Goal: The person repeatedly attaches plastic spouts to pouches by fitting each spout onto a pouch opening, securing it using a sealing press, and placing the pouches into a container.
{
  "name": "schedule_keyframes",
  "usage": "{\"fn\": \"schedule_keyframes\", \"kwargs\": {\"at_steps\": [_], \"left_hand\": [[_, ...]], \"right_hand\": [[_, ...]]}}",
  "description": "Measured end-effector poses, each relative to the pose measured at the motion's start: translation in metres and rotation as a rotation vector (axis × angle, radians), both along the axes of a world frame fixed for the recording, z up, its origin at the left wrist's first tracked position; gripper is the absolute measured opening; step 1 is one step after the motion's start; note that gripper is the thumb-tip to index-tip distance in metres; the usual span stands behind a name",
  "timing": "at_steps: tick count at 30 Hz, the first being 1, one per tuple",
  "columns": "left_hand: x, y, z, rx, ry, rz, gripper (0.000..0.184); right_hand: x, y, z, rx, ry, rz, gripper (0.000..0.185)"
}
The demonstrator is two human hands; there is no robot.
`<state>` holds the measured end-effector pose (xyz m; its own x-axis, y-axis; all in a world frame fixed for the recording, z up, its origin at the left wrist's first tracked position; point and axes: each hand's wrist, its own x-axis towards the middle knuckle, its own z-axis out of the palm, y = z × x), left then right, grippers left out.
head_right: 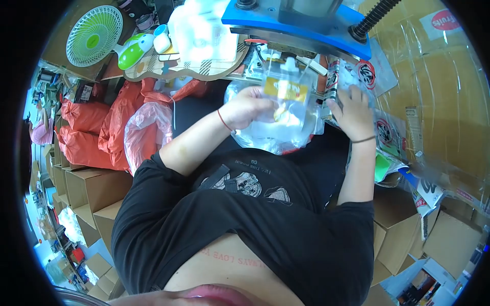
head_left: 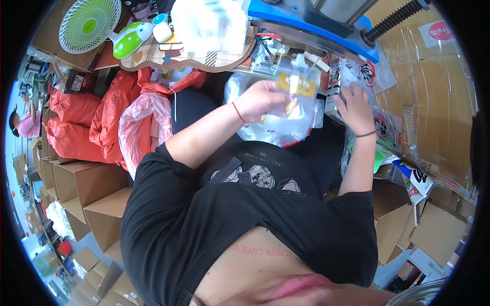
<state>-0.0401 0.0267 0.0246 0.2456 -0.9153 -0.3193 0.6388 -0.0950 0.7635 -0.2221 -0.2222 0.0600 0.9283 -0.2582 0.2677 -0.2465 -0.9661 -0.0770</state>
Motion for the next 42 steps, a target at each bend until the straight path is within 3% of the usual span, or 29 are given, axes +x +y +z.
{"fn": "schedule_keyframes", "kwargs": {"at_steps": [6, 8, 9, 11, 13, 14, 16, 17, 18, 19, 20, 21, 22, 24, 25, 27, 28, 30, 32, 34, 35, 36, 38, 39, 42], "left_hand": [[0.028, -0.014, 0.001, 0.071, -0.017, 0.017, 0.036], [0.039, -0.011, 0.002, 0.205, -0.446, 0.281, 0.042], [0.066, -0.01, -0.021, 0.088, -0.702, 0.445, 0.045], [0.105, 0.009, -0.012, 0.213, -1.513, 0.822, 0.068], [0.127, 0.03, -0.018, 0.55, -2.117, 0.654, 0.074], [0.134, 0.041, -0.039, 0.661, -2.247, 0.292, 0.075], [0.109, 0.056, -0.029, 0.465, -2.201, 0.114, 0.072], [0.099, 0.062, -0.02, 0.37, -2.268, 0.101, 0.058], [0.1, 0.064, -0.024, 0.369, -2.268, 0.095, 0.058], [0.102, 0.067, -0.031, 0.381, -2.071, 0.178, 0.052], [0.103, 0.069, -0.036, 0.391, -1.873, 0.256, 0.047], [0.099, 0.068, -0.032, 0.288, -1.794, 0.513, 0.029], [0.095, 0.068, -0.029, 0.292, -1.793, 0.512, 0.029], [0.08, 0.067, -0.019, 0.168, -0.969, 0.389, 0.018], [0.071, 0.064, -0.013, 0.106, -0.883, 0.342, 0.018], [0.055, 0.056, -0.01, 0.119, -0.868, 0.228, 0.02], [0.047, 0.051, -0.005, 0.104, -0.9, 0.215, 0.023], [0.033, 0.042, -0.003, 0.157, -0.974, 0.121, 0.021], [0.015, 0.032, 0.009, 0.142, -0.916, 0.055, 0.022], [0.0, 0.026, 0.01, 0.1, -0.783, 0.027, 0.023], [-0.004, 0.024, 0.007, 0.098, -0.783, 0.022, 0.023], [-0.006, 0.023, 0.002, 0.059, -0.654, -0.037, 0.023], [-0.015, 0.022, 0.004, -0.039, -0.35, -0.088, 0.024], [-0.017, 0.022, 0.004, -0.04, -0.348, -0.077, 0.024], [-0.033, 0.019, 0.005, 0.012, -0.072, -0.15, 0.023]], "right_hand": [[-0.017, 0.011, 0.018, 0.13, 0.118, 0.073, 0.033], [-0.023, 0.008, 0.014, 0.363, 0.098, 0.0, 0.031], [-0.025, 0.003, 0.01, 0.364, 0.098, -0.005, 0.031], [-0.026, -0.008, -0.002, 0.229, -0.042, -0.006, 0.028], [-0.016, -0.007, 0.001, 0.256, -0.027, -0.06, 0.029], [-0.008, -0.004, 0.004, 0.217, 0.062, -0.179, 0.029], [0.001, -0.001, 0.009, 0.177, 0.147, -0.304, 0.029], [0.003, 0.0, 0.01, 0.047, 0.131, -0.269, 0.03], [0.004, 0.002, 0.009, -0.082, 0.117, -0.231, 0.031], [0.005, 0.0, 0.005, -0.079, 0.118, -0.231, 0.031], [0.005, -0.003, -0.001, -0.168, -0.048, -0.146, 0.03], [0.005, -0.005, -0.006, -0.256, -0.216, -0.06, 0.029], [0.003, -0.007, -0.01, -0.253, -0.215, -0.058, 0.029], [0.0, -0.009, -0.016, -0.034, -0.4, -0.086, 0.026], [0.002, 0.002, -0.012, -0.035, -0.397, -0.085, 0.026], [0.01, 0.035, -0.003, 0.551, -0.345, -0.204, 0.022], [0.021, 0.046, 0.004, 0.417, -0.448, 0.1, 0.021], [0.034, 0.07, 0.023, 0.491, -0.415, 0.237, 0.021], [0.045, 0.086, 0.033, 0.631, -0.425, 0.195, 0.019], [0.056, 0.094, 0.034, 0.965, -0.462, 0.103, 0.016], [0.061, 0.094, 0.034, 0.724, -0.488, 0.145, 0.016], [0.06, 0.089, 0.034, 0.723, -0.49, 0.143, 0.016], [0.055, 0.07, 0.036, 0.414, -0.36, 0.31, 0.02], [0.054, 0.067, 0.037, 0.414, -0.355, 0.319, 0.02], [0.042, 0.065, 0.035, 0.78, -0.112, 0.338, 0.026]]}}
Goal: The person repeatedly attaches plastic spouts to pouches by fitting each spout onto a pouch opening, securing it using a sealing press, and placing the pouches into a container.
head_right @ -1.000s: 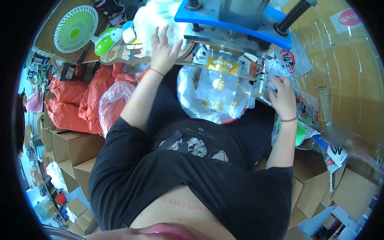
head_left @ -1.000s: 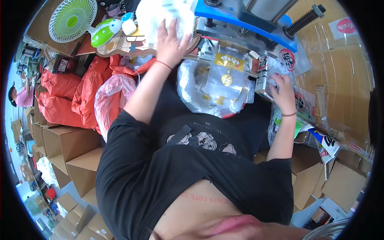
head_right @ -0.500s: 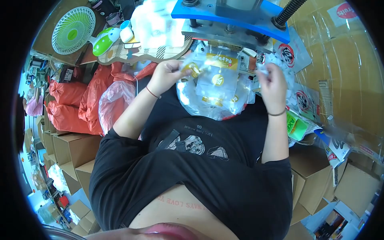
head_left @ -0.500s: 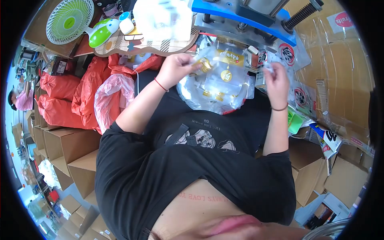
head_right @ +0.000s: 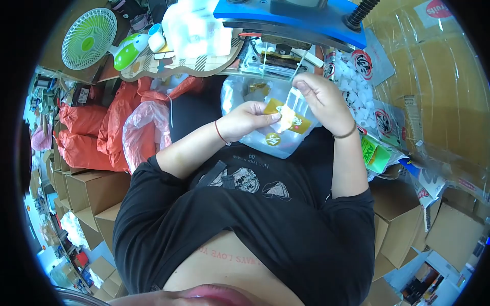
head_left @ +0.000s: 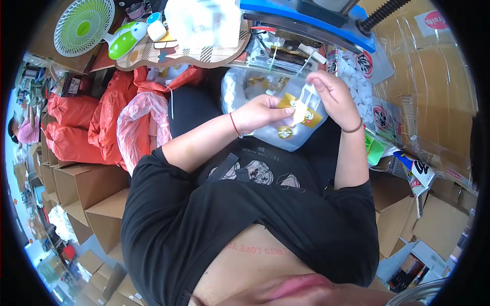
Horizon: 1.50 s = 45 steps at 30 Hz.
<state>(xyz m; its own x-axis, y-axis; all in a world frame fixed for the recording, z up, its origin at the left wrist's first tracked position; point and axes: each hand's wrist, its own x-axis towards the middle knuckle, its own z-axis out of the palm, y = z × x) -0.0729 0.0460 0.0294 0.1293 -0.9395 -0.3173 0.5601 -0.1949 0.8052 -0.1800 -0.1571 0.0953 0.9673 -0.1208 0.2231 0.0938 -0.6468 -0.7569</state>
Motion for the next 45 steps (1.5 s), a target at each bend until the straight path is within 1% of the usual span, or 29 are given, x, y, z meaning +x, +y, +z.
{"fn": "schedule_keyframes", "kwargs": {"at_steps": [2, 3, 4, 5, 8, 10, 12, 13, 15, 16, 17, 18, 20, 21, 23, 24, 25, 27, 28, 29, 31, 33, 34, 35, 38, 39, 42, 44, 45], "left_hand": [[0.0, -0.001, 0.004, 0.007, 0.057, -0.023, 0.023], [0.001, -0.002, 0.006, 0.014, 0.111, -0.045, 0.023], [0.007, -0.005, -0.004, 0.001, 0.032, -0.039, 0.023], [0.017, -0.01, -0.015, -0.011, -0.045, -0.03, 0.024], [0.044, -0.024, -0.01, 0.003, 0.042, 0.172, 0.026], [0.064, -0.035, -0.014, 0.006, 0.065, 0.198, 0.03], [0.077, -0.043, -0.018, 0.041, 0.065, 0.16, 0.03], [0.068, -0.041, -0.01, 0.082, 0.029, 0.224, 0.03], [0.079, -0.038, -0.018, 0.22, -0.601, 0.425, 0.036], [0.095, -0.032, -0.019, 0.116, -0.633, 0.566, 0.046], [0.126, -0.024, -0.021, 0.129, -0.981, 0.711, 0.052], [0.144, -0.012, -0.02, 0.023, -1.542, 0.927, 0.063], [0.175, 0.019, -0.033, 0.33, -2.19, 0.641, 0.069], [0.176, 0.033, -0.046, 0.443, -2.277, 0.348, 0.072], [0.152, 0.048, -0.035, 0.276, -2.212, 0.196, 0.063], [0.145, 0.053, -0.033, 0.191, -2.265, 0.176, 0.05], [0.142, 0.054, -0.033, 0.188, -2.265, 0.168, 0.05], [0.136, 0.054, -0.034, 0.215, -1.663, 0.467, 0.035], [0.131, 0.05, -0.032, 0.04, -1.124, 0.555, 0.023], [0.121, 0.046, -0.024, 0.038, -1.123, 0.548, 0.023], [0.097, 0.037, -0.007, -0.002, -0.835, 0.492, 0.019], [0.082, 0.03, -0.008, 0.017, -0.897, 0.405, 0.021], [0.075, 0.028, -0.005, 0.034, -0.968, 0.318, 0.022], [0.07, 0.024, -0.008, 0.076, -0.883, 0.244, 0.02], [0.048, 0.015, 0.003, 0.0, -0.728, 0.19, 0.019], [0.043, 0.013, 0.0, -0.024, -0.697, 0.181, 0.02], [0.03, 0.008, -0.003, -0.09, -0.527, 0.125, 0.025], [0.023, 0.005, -0.011, -0.121, -0.348, 0.087, 0.028], [0.02, 0.003, -0.013, -0.123, -0.345, 0.099, 0.028]], "right_hand": [[-0.007, -0.01, -0.001, 0.01, -0.028, -0.022, 0.029], [-0.015, -0.017, 0.004, -0.292, -0.023, -0.131, 0.031], [-0.024, -0.024, 0.008, -0.594, -0.02, -0.238, 0.035], [-0.037, -0.03, 0.008, -0.697, 0.239, -0.372, 0.042], [-0.063, -0.053, -0.019, -0.699, 0.387, -0.228, 0.046], [-0.061, -0.046, -0.018, -0.715, 0.277, -0.206, 0.046], [-0.062, -0.047, -0.015, -0.435, 0.366, -0.088, 0.042], [-0.066, -0.05, -0.016, -0.44, 0.364, -0.09, 0.042], [-0.078, -0.059, -0.024, -0.305, 0.298, -0.086, 0.035], [-0.081, -0.063, -0.025, -0.303, 0.299, -0.087, 0.035], [-0.085, -0.066, -0.027, -0.18, 0.265, -0.083, 0.033], [-0.088, -0.068, -0.029, -0.054, 0.23, -0.08, 0.03], [-0.092, -0.068, -0.03, 0.009, 0.234, -0.112, 0.032], [-0.091, -0.071, -0.037, -0.007, 0.16, -0.213, 0.033], [-0.084, -0.058, -0.03, -0.1, 0.058, -0.432, 0.03], [-0.083, -0.059, -0.035, -0.095, 0.059, -0.437, 0.03], [-0.08, -0.061, -0.043, -0.021, 0.008, -0.422, 0.027], [-0.069, -0.058, -0.048, 0.108, -0.024, -0.376, 0.024], [-0.059, -0.046, -0.045, 0.166, -0.005, -0.348, 0.023], [-0.047, -0.027, -0.03, 0.076, 0.013, -0.289, 0.018], [-0.027, -0.005, -0.022, 0.279, 0.031, -0.136, 0.012], [-0.013, 0.003, -0.019, 0.242, -0.006, -0.116, 0.011], [-0.006, 0.005, -0.014, 0.36, -0.068, -0.165, 0.012], [0.0, 0.007, -0.01, 0.478, -0.131, -0.214, 0.014], [0.014, 0.012, 0.0, 0.574, -0.235, -0.227, 0.018], [0.015, 0.009, -0.001, 0.507, -0.141, -0.277, 0.019], [0.017, 0.014, -0.005, 0.393, -0.217, -0.228, 0.019], [0.005, -0.008, -0.009, 0.313, -0.105, -0.221, 0.018], [-0.002, -0.019, -0.009, 0.312, -0.052, -0.191, 0.018]]}}
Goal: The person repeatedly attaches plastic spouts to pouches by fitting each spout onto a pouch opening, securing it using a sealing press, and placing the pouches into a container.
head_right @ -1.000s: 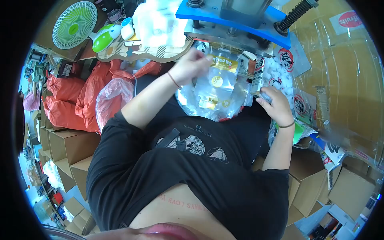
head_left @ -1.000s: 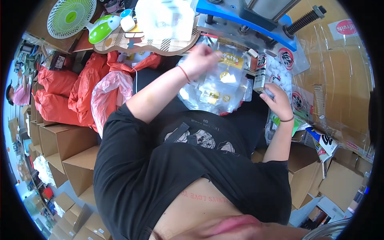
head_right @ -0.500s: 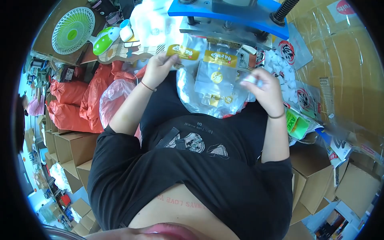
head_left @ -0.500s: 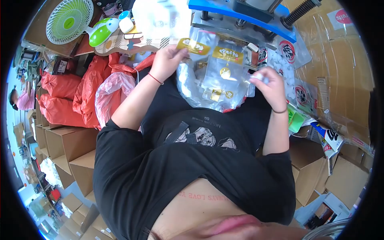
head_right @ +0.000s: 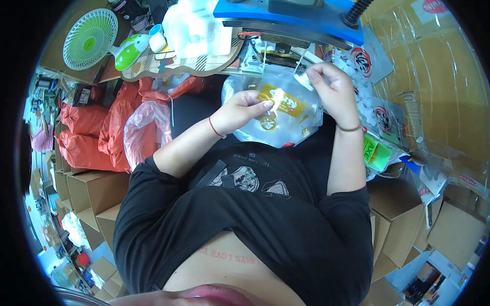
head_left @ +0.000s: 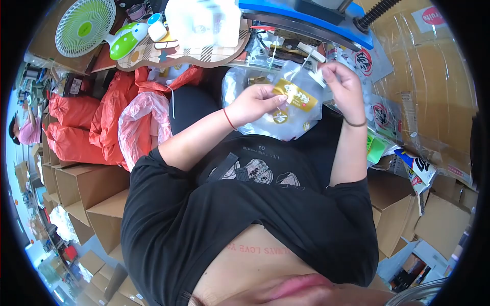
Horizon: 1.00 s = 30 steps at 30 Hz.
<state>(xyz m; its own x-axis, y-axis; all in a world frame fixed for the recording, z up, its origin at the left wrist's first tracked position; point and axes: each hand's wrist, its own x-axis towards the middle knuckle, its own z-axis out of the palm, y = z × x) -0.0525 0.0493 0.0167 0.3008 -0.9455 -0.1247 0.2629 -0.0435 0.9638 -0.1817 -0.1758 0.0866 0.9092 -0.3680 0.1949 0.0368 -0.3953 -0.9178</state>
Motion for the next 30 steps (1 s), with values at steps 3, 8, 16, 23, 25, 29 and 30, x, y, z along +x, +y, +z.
{"fn": "schedule_keyframes", "kwargs": {"at_steps": [3, 8, 16, 23, 25, 29, 30], "left_hand": [[-0.013, -0.004, 0.0, 0.032, 0.152, -0.07, 0.026], [-0.019, -0.01, 0.005, 0.028, 0.04, -0.124, 0.025], [-0.034, -0.013, 0.007, 0.09, 0.281, -0.125, 0.027], [-0.012, -0.019, -0.003, 0.133, 0.362, -0.02, 0.025], [0.011, -0.026, 0.001, 0.094, 0.368, 0.078, 0.023], [0.038, -0.044, 0.006, 0.168, 0.397, 0.129, 0.023], [0.036, -0.044, 0.007, 0.183, 0.351, 0.168, 0.028]], "right_hand": [[-0.012, -0.007, 0.005, 0.025, 0.042, 0.11, 0.019], [-0.009, -0.001, 0.007, 0.112, -0.07, -0.082, 0.018], [-0.021, -0.019, -0.011, 0.021, 0.078, 0.12, 0.019], [-0.043, -0.03, -0.008, -0.21, -0.028, -0.378, 0.032], [-0.051, -0.029, -0.007, -0.212, 0.078, -0.413, 0.04], [-0.043, -0.01, -0.02, -0.478, 0.008, -0.305, 0.037], [-0.04, -0.004, -0.02, -0.573, -0.045, -0.305, 0.034]]}}
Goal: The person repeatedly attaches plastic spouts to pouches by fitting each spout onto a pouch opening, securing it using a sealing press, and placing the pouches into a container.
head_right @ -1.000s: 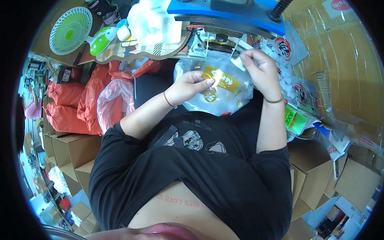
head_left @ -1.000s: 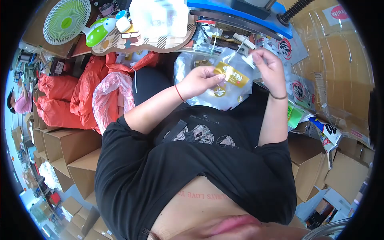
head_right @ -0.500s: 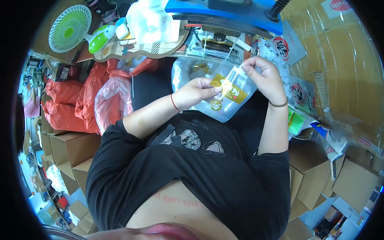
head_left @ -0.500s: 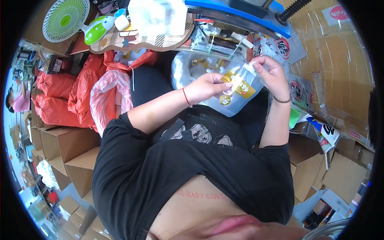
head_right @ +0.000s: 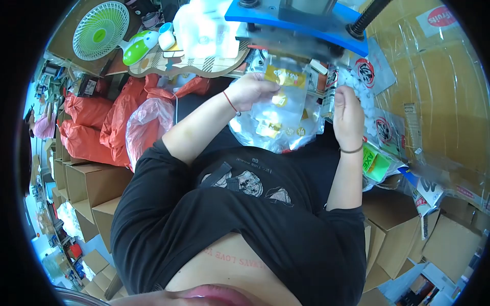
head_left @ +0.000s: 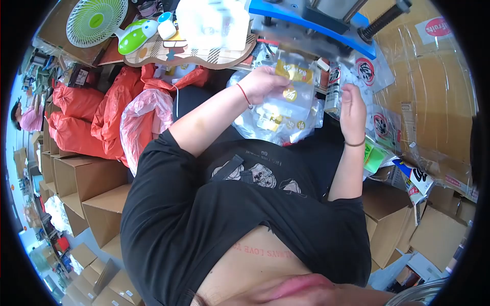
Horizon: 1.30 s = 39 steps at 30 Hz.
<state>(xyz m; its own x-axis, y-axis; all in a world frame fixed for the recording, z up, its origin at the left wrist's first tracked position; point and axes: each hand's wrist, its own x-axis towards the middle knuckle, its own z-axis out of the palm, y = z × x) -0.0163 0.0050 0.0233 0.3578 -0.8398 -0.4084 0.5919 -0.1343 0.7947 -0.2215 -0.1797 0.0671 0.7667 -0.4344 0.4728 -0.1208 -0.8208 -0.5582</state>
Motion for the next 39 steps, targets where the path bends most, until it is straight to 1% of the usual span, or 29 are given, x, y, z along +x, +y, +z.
{"fn": "schedule_keyframes", "kwargs": {"at_steps": [1, 3, 5, 7, 8, 10, 11, 12, 14, 15, 16, 18, 19, 21, 22, 23, 24, 25, 26, 27, 28, 30, 31, 33, 34, 36, 37, 38, 39], "left_hand": [[0.004, 0.001, 0.001, -0.003, -0.008, 0.003, 0.028], [0.013, 0.01, 0.003, 0.223, -0.965, 0.261, 0.046], [0.062, 0.018, -0.008, 0.115, -1.192, 0.588, 0.065], [0.098, 0.042, -0.007, 0.407, -2.0, 0.542, 0.073], [0.117, 0.053, -0.032, 0.486, -1.991, 0.262, 0.078], [0.093, 0.076, -0.03, 0.461, -2.16, -0.04, 0.077], [0.077, 0.083, -0.02, 0.396, -2.192, -0.08, 0.063], [0.077, 0.084, -0.024, 0.39, -2.192, -0.089, 0.063], [0.075, 0.088, -0.034, 0.358, -1.687, 0.081, 0.041], [0.069, 0.084, -0.028, 0.186, -1.37, 0.282, 0.023], [0.058, 0.081, -0.018, 0.185, -1.368, 0.275, 0.023], [0.035, 0.076, -0.003, 0.022, -1.032, 0.243, 0.021], [0.029, 0.074, -0.002, -0.012, -0.907, 0.151, 0.021], [0.016, 0.065, 0.0, 0.053, -1.05, 0.057, 0.023], [0.006, 0.061, 0.01, 0.084, -1.063, 0.008, 0.025], [-0.003, 0.056, 0.012, 0.081, -0.998, 0.003, 0.025], [-0.011, 0.051, 0.012, 0.078, -0.933, -0.004, 0.025], [-0.019, 0.047, 0.007, 0.022, -0.702, -0.015, 0.026], [-0.024, 0.043, 0.006, -0.023, -0.585, -0.036, 0.026], [-0.03, 0.041, 0.008, -0.067, -0.47, -0.057, 0.026], [-0.037, 0.039, 0.009, -0.168, -0.301, -0.06, 0.027], [-0.045, 0.039, 0.016, -0.143, -0.178, -0.184, 0.028], [-0.052, 0.035, 0.008, -0.14, -0.089, -0.191, 0.027], [-0.059, 0.034, 0.009, -0.12, -0.002, -0.232, 0.026], [-0.06, 0.033, 0.011, -0.109, 0.068, -0.282, 0.027], [-0.052, 0.026, 0.001, -0.082, 0.031, -0.296, 0.027], [-0.045, 0.022, -0.004, -0.103, 0.008, -0.239, 0.026], [-0.036, 0.019, -0.007, -0.121, -0.013, -0.18, 0.026], [-0.023, 0.014, -0.006, -0.081, -0.018, -0.139, 0.024]], "right_hand": [[0.0, 0.002, -0.001, 0.002, 0.008, -0.01, 0.025], [0.002, -0.001, -0.001, -0.055, -0.012, -0.014, 0.024], [-0.001, -0.002, -0.001, -0.103, -0.024, -0.023, 0.022], [-0.006, -0.001, 0.004, 0.004, 0.061, 0.073, 0.021], [-0.008, 0.0, 0.005, 0.004, 0.06, 0.074, 0.021], [-0.01, -0.001, 0.009, 0.028, 0.137, 0.072, 0.022], [-0.009, -0.002, 0.007, 0.028, 0.136, 0.068, 0.022], [-0.007, -0.001, 0.004, 0.05, 0.067, 0.071, 0.021], [-0.002, 0.005, 0.001, 0.074, 0.002, 0.07, 0.021], [0.003, 0.014, 0.005, 0.137, 0.036, 0.115, 0.022], [0.009, 0.022, 0.007, 0.199, 0.07, 0.16, 0.022], [0.022, 0.032, 0.007, 0.175, 0.084, 0.216, 0.02], [0.028, 0.037, 0.01, 0.195, 0.071, 0.274, 0.018], [0.037, 0.037, 0.014, 0.275, 0.012, 0.315, 0.015], [0.042, 0.039, 0.017, 0.421, -0.065, 0.298, 0.016], [0.048, 0.043, 0.021, 0.568, -0.144, 0.278, 0.017], [0.054, 0.042, 0.023, 0.574, -0.149, 0.265, 0.016], [0.06, 0.045, 0.026, 0.451, -0.129, 0.3, 0.015], [0.063, 0.048, 0.03, 0.327, -0.111, 0.334, 0.014], [0.061, 0.048, 0.029, 0.374, -0.028, 0.301, 0.014], [0.058, 0.043, 0.027, 0.37, -0.031, 0.299, 0.014], [0.049, 0.029, 0.026, 0.187, 0.031, 0.315, 0.022], [0.044, 0.026, 0.025, 0.225, 0.118, 0.395, 0.029], [0.035, 0.023, 0.026, 0.301, 0.172, 0.435, 0.032], [0.029, 0.02, 0.026, 0.319, 0.149, 0.425, 0.038], [0.017, -0.001, 0.037, -0.167, 0.194, 0.237, 0.042], [0.006, -0.018, 0.026, -0.329, 0.369, 0.046, 0.044], [-0.003, -0.027, 0.014, -0.331, 0.367, 0.051, 0.044], [-0.013, -0.032, 0.001, -0.324, 0.477, -0.021, 0.044]]}}
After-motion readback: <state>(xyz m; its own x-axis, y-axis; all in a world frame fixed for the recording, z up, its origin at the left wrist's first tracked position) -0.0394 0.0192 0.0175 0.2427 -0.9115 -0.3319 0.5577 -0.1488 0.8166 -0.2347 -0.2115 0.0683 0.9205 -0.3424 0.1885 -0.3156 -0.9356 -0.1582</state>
